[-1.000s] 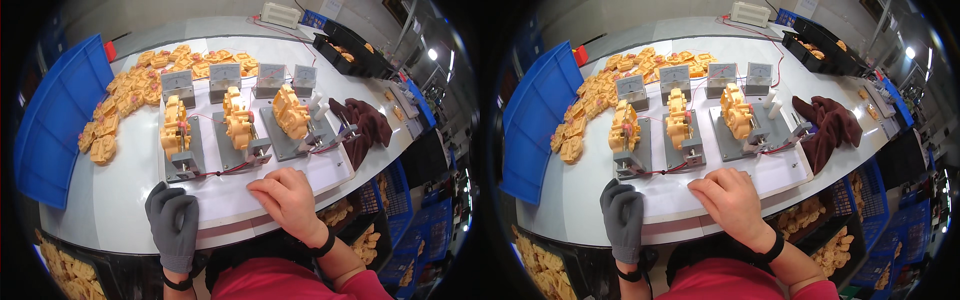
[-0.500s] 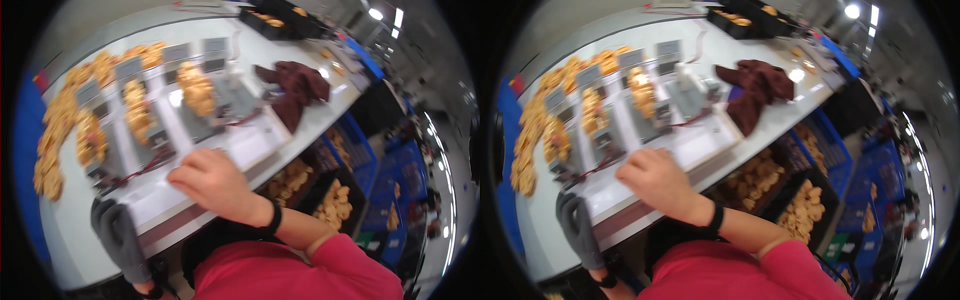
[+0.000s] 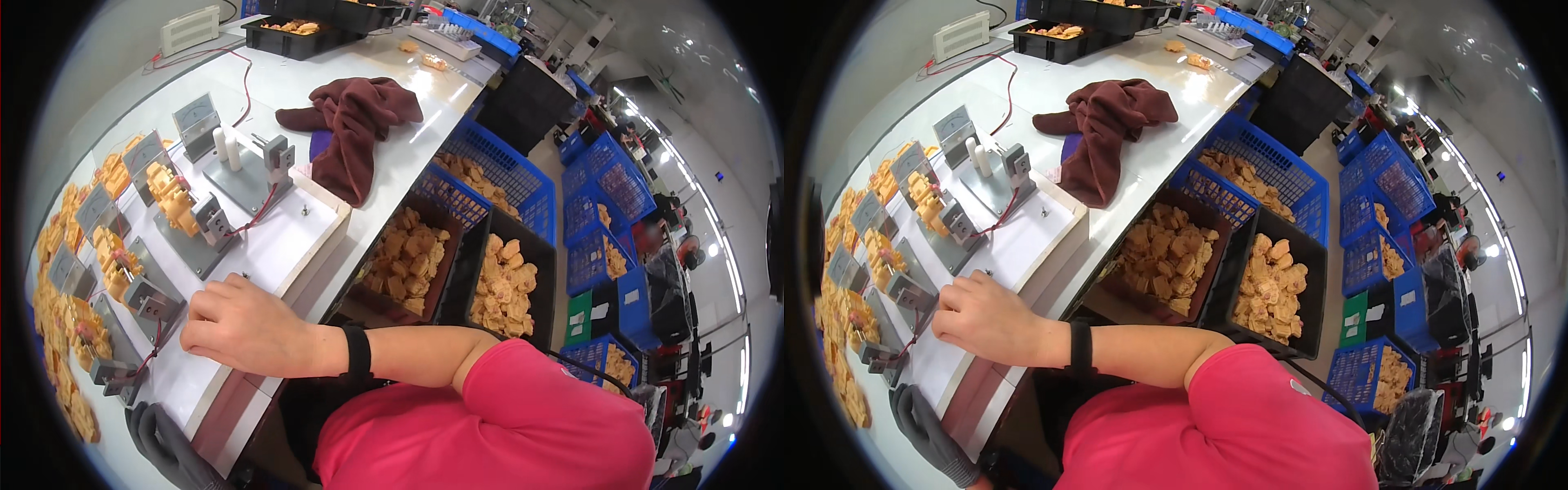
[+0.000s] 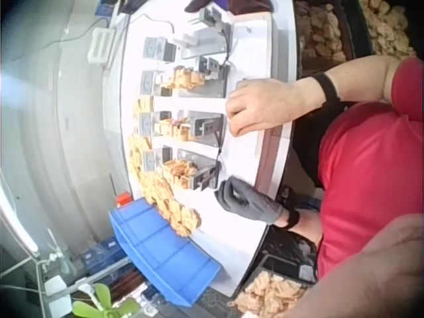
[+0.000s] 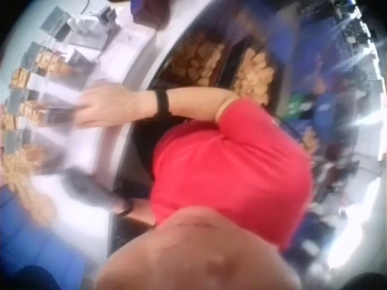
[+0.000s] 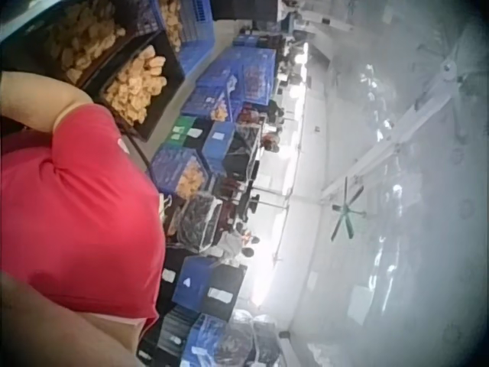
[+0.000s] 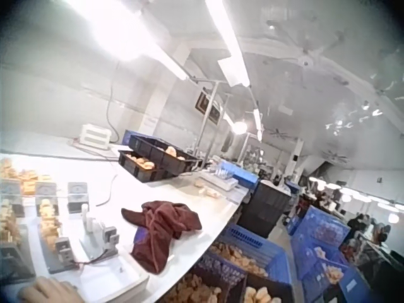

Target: The person places yellow plastic toy components into metal fixtures on a white board, then presses a button to activate the fixtures. They repeat this process for multiple components, removing them after activation and placing them into a blue bin. The person also adjusts the board and wipes it with a cloth during the process.

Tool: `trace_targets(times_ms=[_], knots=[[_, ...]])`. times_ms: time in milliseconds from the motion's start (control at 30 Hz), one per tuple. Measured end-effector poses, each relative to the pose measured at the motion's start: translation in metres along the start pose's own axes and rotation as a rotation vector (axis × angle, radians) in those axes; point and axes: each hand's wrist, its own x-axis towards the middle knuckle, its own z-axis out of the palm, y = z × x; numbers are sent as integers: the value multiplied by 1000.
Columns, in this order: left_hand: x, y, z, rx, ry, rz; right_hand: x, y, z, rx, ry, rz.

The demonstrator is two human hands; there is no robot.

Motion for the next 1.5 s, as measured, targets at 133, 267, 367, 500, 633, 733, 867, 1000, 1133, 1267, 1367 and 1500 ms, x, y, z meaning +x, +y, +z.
trace_targets(times_ms=[133,267,367,500,633,733,867,1000,1133,1267,1367,1500], knots=[[1,-7,-3,9,-9,-7,0,0,1,-6,-20,3],[0,-3,4,10,7,-13,-1,3,-2,-17,-5,-9],[0,-3,3,34,6,18,0,5,-3,-17,1,-12],[-1,3,7,-39,30,-23,3,6,-4,-1,-32,-1],[-8,4,-1,35,85,-59,5,7,5,-29,-108,-61],[-1,33,3,15,86,0,5,6,2,4,-119,-13],[6,41,4,23,100,-20,13,3,-2,-30,-159,5],[0,39,2,21,89,-58,10,1,-3,-6,-193,8],[1,40,2,25,89,-57,12,2,-2,0,-214,24],[1,41,2,50,70,-63,11,-2,-6,38,-225,105],[3,44,-2,102,40,-49,11,-2,-8,45,-255,132],[6,45,-6,166,23,27,12,0,-8,19,-262,99]])
